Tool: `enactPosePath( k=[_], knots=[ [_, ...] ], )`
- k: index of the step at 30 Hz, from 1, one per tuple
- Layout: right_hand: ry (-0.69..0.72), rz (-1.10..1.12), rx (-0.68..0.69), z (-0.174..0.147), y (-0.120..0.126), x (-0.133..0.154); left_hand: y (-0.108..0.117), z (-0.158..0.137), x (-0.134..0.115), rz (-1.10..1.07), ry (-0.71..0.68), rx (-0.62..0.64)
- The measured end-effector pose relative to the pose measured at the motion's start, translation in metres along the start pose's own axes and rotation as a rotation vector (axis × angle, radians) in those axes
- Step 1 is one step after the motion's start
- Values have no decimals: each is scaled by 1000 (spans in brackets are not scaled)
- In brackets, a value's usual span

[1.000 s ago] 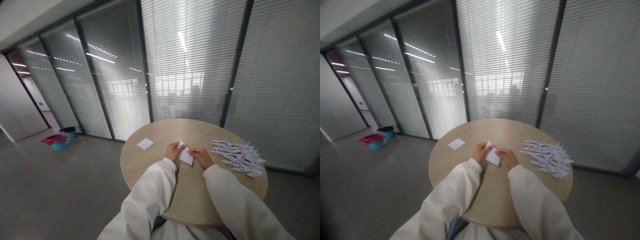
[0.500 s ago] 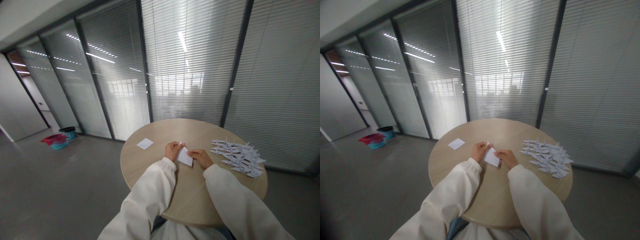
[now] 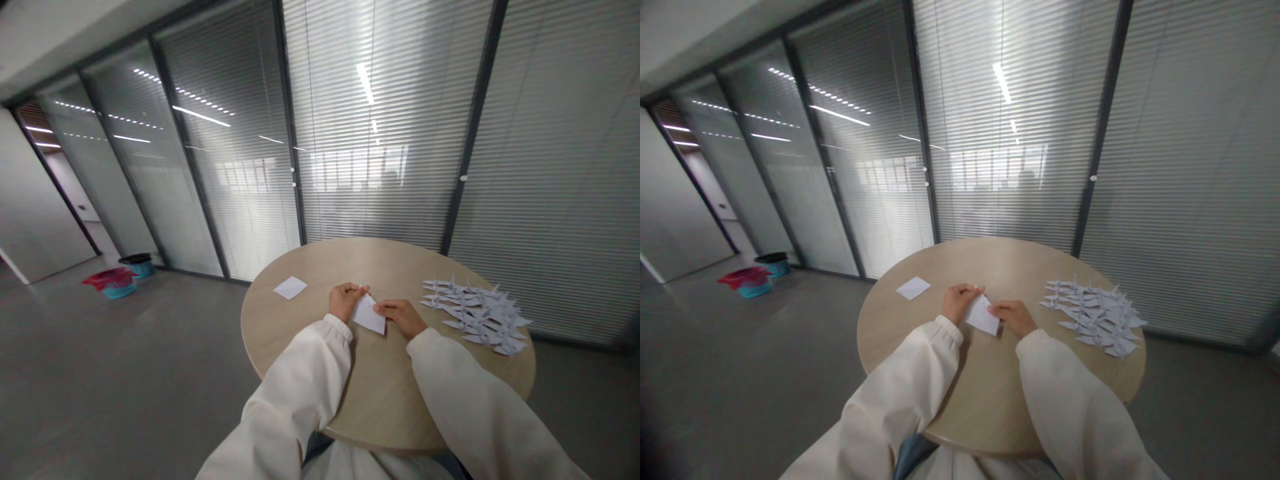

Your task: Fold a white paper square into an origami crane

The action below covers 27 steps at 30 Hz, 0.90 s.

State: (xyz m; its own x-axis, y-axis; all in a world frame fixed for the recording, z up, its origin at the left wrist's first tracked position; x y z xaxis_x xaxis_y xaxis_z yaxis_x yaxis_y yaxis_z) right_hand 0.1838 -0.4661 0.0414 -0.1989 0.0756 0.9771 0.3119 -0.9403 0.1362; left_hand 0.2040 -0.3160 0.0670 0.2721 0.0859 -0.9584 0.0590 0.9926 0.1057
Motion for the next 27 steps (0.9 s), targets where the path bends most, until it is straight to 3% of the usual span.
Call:
enactPosePath(
  k=[13, 21, 27],
  knots=[
    [13, -98, 19, -2, 0, 7, 2, 1, 6, -37, -34, 22],
    [12, -13, -53, 1, 3, -2, -1, 4, 8, 77, 11, 99],
    [0, -23, -38, 3, 2, -6, -2, 0, 1, 112, -38, 119]
  ],
)
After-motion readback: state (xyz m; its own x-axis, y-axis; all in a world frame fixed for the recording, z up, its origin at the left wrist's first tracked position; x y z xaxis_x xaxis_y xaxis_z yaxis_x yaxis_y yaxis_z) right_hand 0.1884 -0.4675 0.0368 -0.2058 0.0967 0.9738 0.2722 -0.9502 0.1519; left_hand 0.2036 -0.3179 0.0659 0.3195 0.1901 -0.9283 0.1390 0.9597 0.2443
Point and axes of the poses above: each hand's wrist, its own z-axis towards the middle knuckle, its own y-axis out of the back of the hand, x = y × z, the point moved 2 cm from there along z, towards the middle knuckle, and after that the axes turned 6 degrees about x, right-handed, at the moved point
